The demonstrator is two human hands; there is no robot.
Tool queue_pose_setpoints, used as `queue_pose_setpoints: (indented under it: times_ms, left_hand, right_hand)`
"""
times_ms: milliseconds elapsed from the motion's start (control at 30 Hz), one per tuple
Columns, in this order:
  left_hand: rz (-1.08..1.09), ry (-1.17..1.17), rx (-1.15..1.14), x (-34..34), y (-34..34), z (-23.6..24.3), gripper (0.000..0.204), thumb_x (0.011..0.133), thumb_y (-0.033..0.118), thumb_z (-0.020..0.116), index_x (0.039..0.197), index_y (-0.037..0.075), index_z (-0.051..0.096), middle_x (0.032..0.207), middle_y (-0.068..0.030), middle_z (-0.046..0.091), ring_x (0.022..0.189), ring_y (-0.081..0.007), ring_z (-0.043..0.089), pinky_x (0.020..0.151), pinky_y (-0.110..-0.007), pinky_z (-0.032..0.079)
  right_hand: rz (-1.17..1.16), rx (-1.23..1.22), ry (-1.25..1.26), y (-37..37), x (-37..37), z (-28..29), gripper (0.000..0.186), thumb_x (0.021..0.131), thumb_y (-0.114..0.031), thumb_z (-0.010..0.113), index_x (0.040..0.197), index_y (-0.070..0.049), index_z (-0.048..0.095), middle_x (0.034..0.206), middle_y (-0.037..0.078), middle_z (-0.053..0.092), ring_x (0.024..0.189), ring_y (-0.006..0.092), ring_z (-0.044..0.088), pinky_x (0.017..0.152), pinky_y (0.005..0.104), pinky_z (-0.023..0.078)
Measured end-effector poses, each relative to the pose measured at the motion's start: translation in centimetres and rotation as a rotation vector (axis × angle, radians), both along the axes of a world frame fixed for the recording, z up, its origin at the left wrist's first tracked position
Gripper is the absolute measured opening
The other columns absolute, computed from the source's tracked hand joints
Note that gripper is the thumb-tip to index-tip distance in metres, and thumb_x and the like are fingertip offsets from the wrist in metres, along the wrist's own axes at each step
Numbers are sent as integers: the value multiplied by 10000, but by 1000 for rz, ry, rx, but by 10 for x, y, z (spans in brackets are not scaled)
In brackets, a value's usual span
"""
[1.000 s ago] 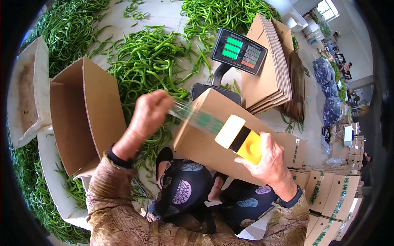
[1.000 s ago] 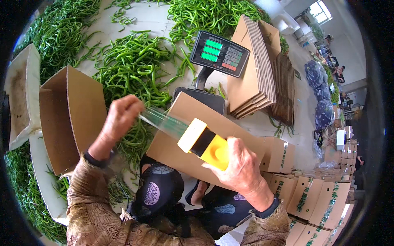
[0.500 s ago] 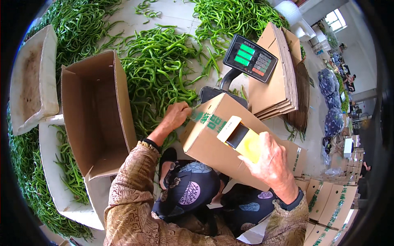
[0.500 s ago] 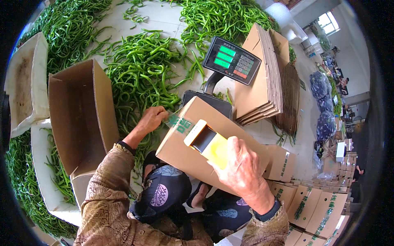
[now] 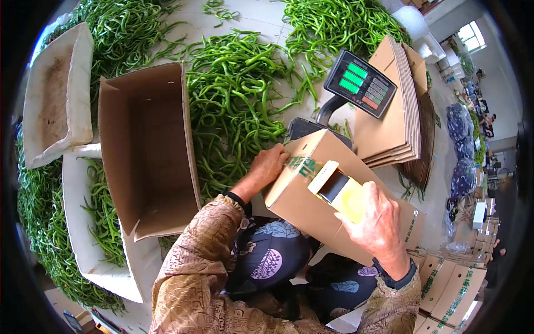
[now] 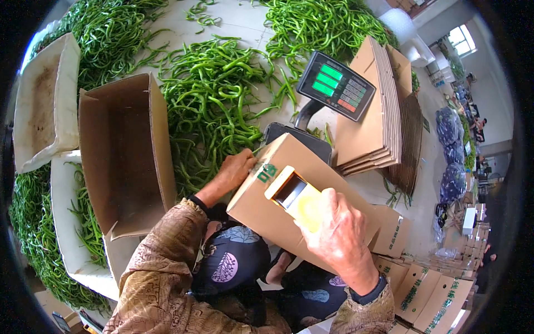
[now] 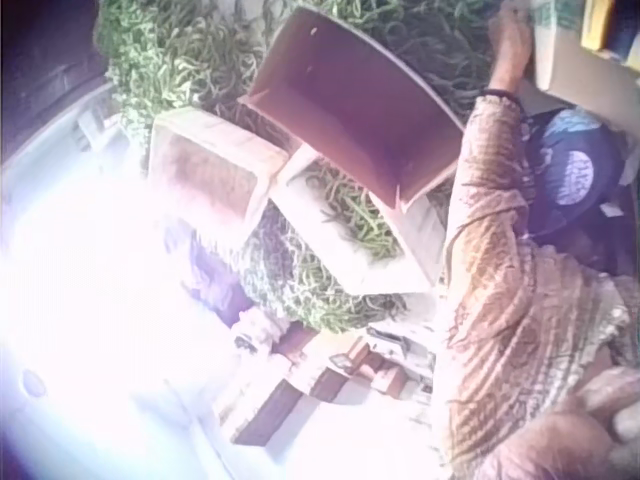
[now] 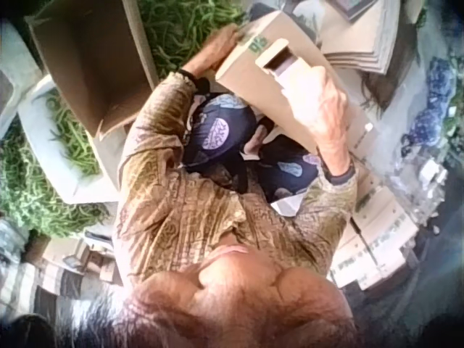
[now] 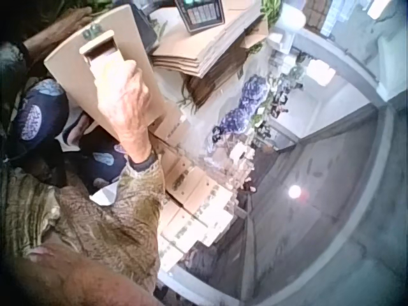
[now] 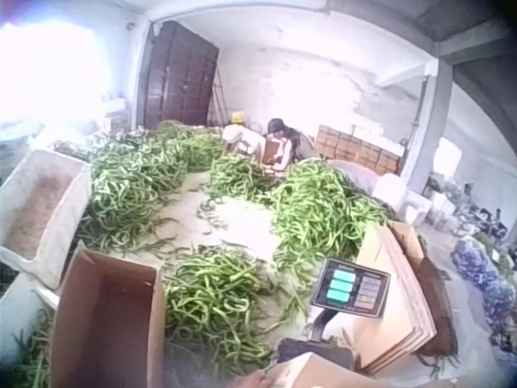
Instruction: Packing green chili peppers into boxes, weighing them on a scale, and sealing the boxes with tape.
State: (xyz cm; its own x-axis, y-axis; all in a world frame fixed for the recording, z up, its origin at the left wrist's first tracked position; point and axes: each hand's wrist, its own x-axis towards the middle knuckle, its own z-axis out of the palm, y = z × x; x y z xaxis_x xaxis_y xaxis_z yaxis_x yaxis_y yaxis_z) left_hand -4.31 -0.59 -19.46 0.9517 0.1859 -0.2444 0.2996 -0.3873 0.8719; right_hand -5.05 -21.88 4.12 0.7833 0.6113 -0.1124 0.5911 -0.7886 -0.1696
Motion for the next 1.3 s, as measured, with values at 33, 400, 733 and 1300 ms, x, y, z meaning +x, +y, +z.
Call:
queue_pose_setpoints:
  times_ms: [33,400,733,1300]
  left_hand:
    - [-16,10,-11,2,-1,0,307,917,300,501,1029,21,559,967,-249,656,911,-484,605,795,-541,473]
    - [302,-171,-252,40,6,-11,401,917,330,502,1171,24,556,1071,-290,604,1077,-409,560,947,-447,424]
    - [170,-103,-309,47,-14,-12,628,977,552,331,1131,-11,564,1173,-262,583,1109,-394,536,937,-394,407]
    - [-161,-65,499,23,-34,138,618,949,431,479,1450,119,298,1093,-243,633,942,-432,630,823,-495,502]
  right_hand:
    - [-14,11,-4,1,0,1,554,683,-274,821,985,-2,444,811,216,599,735,428,627,628,464,516]
    - [-24,85,-13,-7,0,-3,552,638,-239,848,981,-24,473,802,198,599,731,403,627,634,458,513]
    - [10,226,6,-18,5,-10,562,629,-214,853,1027,-18,508,800,189,616,715,392,639,628,435,528]
    - [-16,129,-78,-138,-17,17,588,667,-275,841,1063,-9,496,840,153,591,759,310,656,643,400,555]
